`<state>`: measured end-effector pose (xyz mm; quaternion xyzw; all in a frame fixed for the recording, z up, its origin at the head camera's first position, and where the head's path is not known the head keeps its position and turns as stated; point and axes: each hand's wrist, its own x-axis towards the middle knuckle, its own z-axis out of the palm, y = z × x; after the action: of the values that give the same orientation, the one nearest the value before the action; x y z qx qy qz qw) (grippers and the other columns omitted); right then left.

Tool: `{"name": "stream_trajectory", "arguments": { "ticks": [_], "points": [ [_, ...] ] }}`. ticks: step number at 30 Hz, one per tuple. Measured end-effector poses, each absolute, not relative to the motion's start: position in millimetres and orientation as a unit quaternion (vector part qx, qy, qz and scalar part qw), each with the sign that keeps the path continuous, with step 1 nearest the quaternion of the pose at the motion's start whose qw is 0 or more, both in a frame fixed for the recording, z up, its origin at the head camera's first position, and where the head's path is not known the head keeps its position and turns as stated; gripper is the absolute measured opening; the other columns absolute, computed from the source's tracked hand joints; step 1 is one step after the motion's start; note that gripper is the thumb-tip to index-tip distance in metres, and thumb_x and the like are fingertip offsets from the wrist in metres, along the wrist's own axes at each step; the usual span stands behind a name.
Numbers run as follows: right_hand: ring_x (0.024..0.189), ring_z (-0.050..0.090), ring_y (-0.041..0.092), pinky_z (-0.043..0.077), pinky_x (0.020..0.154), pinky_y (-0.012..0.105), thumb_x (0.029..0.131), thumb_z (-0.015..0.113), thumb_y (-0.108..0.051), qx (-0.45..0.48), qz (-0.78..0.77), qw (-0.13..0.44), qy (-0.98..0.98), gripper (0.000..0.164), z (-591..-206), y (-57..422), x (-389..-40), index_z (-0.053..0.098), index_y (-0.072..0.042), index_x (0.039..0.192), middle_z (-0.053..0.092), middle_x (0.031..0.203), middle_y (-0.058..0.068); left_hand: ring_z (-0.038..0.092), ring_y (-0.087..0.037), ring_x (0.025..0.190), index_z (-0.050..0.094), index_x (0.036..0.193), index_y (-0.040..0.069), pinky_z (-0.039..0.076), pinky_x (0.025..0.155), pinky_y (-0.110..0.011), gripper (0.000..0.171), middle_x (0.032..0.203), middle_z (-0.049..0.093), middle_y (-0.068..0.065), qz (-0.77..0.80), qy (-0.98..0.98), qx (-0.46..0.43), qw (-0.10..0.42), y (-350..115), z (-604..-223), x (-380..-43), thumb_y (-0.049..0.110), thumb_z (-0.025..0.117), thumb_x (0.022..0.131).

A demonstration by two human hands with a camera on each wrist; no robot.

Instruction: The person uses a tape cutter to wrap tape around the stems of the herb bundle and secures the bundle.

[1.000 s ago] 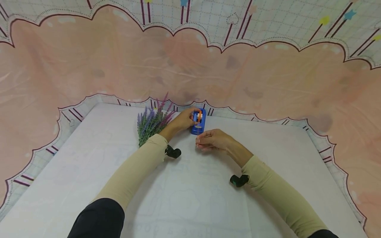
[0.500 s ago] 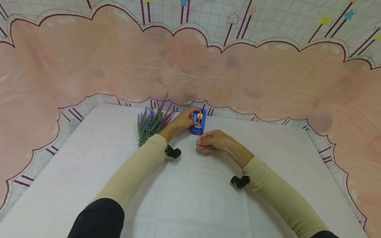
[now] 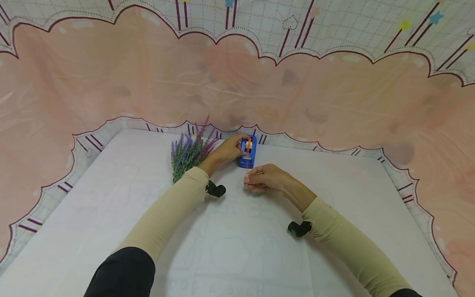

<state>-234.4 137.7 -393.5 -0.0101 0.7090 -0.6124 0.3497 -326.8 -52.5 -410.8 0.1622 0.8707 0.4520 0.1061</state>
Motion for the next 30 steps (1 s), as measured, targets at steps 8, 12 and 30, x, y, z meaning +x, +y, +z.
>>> {"name": "stream_trajectory", "arguments": {
  "ticks": [8,12,30],
  "points": [
    [0.082,0.072,0.014,0.06,0.076,0.028,0.096,0.07,-0.009,-0.014,-0.609,0.349,0.712,0.015,-395.1,138.6,-231.8,0.068,-0.001,0.109,0.076,0.1,0.01,0.043,-0.019,0.077,0.048,0.151,0.014,0.038,0.071,-0.031,0.06,0.088,0.048,-0.006,0.448,0.872,0.163,0.11,-52.6,-409.8,-326.4,0.0,0.067,0.095],
    [0.081,0.071,0.014,0.06,0.075,0.028,0.095,0.071,-0.01,-0.022,-0.603,0.348,0.717,0.015,-396.5,138.9,-231.6,0.068,-0.001,0.108,0.076,0.098,0.01,0.044,-0.019,0.078,0.048,0.151,0.014,0.038,0.072,-0.032,0.06,0.089,0.049,-0.007,0.448,0.872,0.163,0.112,-52.8,-408.3,-325.5,0.0,0.067,0.095],
    [0.081,0.071,0.013,0.06,0.074,0.027,0.094,0.072,-0.01,-0.018,-0.598,0.351,0.72,0.019,-399.6,138.6,-231.4,0.068,0.0,0.11,0.076,0.095,0.008,0.044,-0.019,0.078,0.047,0.151,0.013,0.038,0.072,-0.032,0.061,0.089,0.05,-0.008,0.452,0.869,0.159,0.12,-52.9,-408.1,-327.1,-0.001,0.066,0.095]
  ]
}}
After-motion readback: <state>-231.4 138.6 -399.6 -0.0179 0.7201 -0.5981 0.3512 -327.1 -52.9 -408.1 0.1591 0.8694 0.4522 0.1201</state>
